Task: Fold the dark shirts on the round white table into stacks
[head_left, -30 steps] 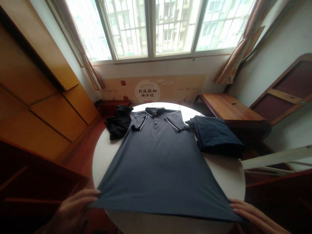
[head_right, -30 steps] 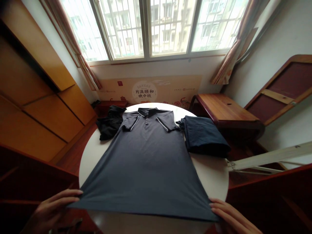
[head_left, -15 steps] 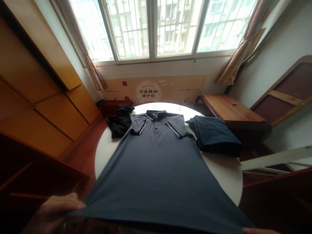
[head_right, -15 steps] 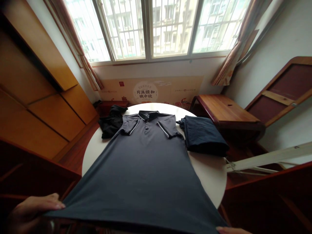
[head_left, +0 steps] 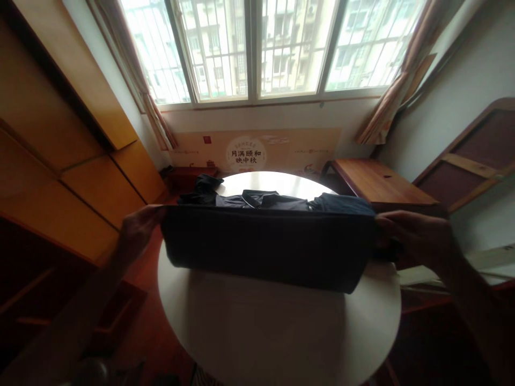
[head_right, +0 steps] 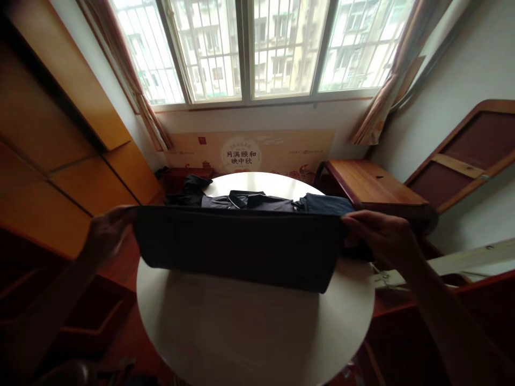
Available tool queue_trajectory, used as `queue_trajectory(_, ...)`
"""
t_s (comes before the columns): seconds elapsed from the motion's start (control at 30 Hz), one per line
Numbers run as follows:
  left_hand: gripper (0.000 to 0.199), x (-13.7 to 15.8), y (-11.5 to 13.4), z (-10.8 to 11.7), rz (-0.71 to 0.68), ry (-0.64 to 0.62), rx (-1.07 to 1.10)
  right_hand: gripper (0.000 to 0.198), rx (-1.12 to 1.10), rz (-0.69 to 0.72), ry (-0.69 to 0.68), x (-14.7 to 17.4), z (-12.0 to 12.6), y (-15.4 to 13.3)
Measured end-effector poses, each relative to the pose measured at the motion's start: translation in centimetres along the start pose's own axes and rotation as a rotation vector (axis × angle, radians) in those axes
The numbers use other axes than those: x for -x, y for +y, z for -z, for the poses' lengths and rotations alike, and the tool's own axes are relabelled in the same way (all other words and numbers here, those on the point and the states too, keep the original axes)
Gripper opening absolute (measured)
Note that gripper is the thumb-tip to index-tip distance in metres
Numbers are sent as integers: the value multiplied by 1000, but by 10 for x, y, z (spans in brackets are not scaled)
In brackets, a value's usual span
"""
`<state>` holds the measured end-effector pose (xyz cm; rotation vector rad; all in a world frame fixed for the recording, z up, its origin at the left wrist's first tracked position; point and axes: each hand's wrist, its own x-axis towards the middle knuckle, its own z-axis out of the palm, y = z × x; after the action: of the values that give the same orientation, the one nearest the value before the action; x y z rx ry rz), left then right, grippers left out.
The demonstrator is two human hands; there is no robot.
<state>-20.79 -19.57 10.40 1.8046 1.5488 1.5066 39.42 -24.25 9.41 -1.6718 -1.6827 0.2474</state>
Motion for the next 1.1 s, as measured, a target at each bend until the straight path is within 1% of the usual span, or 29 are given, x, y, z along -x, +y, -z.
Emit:
queue_trajectory(0.03,47,-24,-3,-17,2,-9,66,56,-71,6,-36,-34,-12,-7)
queue_trajectory(0.07,48,-47,-9,-35,23,-44,109,54,-114,-1,-84,-64,-23,-11)
queue_trajectory(0.1,50,-67,-17,-52,58,-40,127,53,-142,-6,-103,-90,-34,-14)
queue_trajectory(0.17,49,-103,-37,-84,107,-25,93,48,-119,17,-152,-130,-54,-15)
queue_trajectory(0.23,49,-129,-61,-111,137,-24,8,46,-4,67,-167,-159,-72,-11)
queue_trajectory(0.33,48,-155,-95,-143,155,-28,-134,45,201,151,-167,-194,-97,-3)
queue_trajectory(0.4,44,-165,-112,-159,167,-33,-183,43,315,168,-210,-214,-114,4)
queue_trajectory(0.53,34,-179,-136,-180,195,-60,-253,35,456,120,-287,-239,-148,18)
queue_trajectory(0.67,28,-188,-148,-192,218,-102,-338,26,552,51,-336,-249,-174,26)
queue_trajectory(0.73,24,-192,-149,-196,226,-109,-386,26,604,23,-346,-249,-181,24)
queue_trajectory(0.8,22,-192,-143,-199,220,-96,-426,32,644,32,-333,-241,-184,14)
queue_trajectory(0.83,22,-189,-138,-199,195,-95,-440,35,658,73,-322,-232,-184,7)
queue_trajectory(0.87,22,-182,-131,-198,137,-109,-451,36,661,143,-316,-219,-182,-1)
queue_trajectory(0.9,21,-171,-122,-197,43,-145,-455,34,653,242,-329,-201,-179,-10)
queue_trajectory(0.93,19,-156,-112,-193,-84,-214,-453,31,628,367,-357,-179,-175,-19)
queue_trajectory(0.97,18,-136,-101,-189,-240,-304,-450,29,579,491,-410,-153,-171,-27)
queue_trajectory(1.0,18,-113,-90,-183,-399,-412,-438,29,518,627,-511,-126,-166,-34)
queue_trajectory(1.03,19,-88,-80,-177,-540,-538,-428,30,460,721,-570,-98,-161,-39)
queue_trajectory(1.07,19,-61,-70,-170,-651,-627,-434,31,416,775,-600,-72,-157,-42)
queue_trajectory(1.1,21,-35,-62,-163,-737,-690,-446,31,391,828,-621,-48,-153,-42)
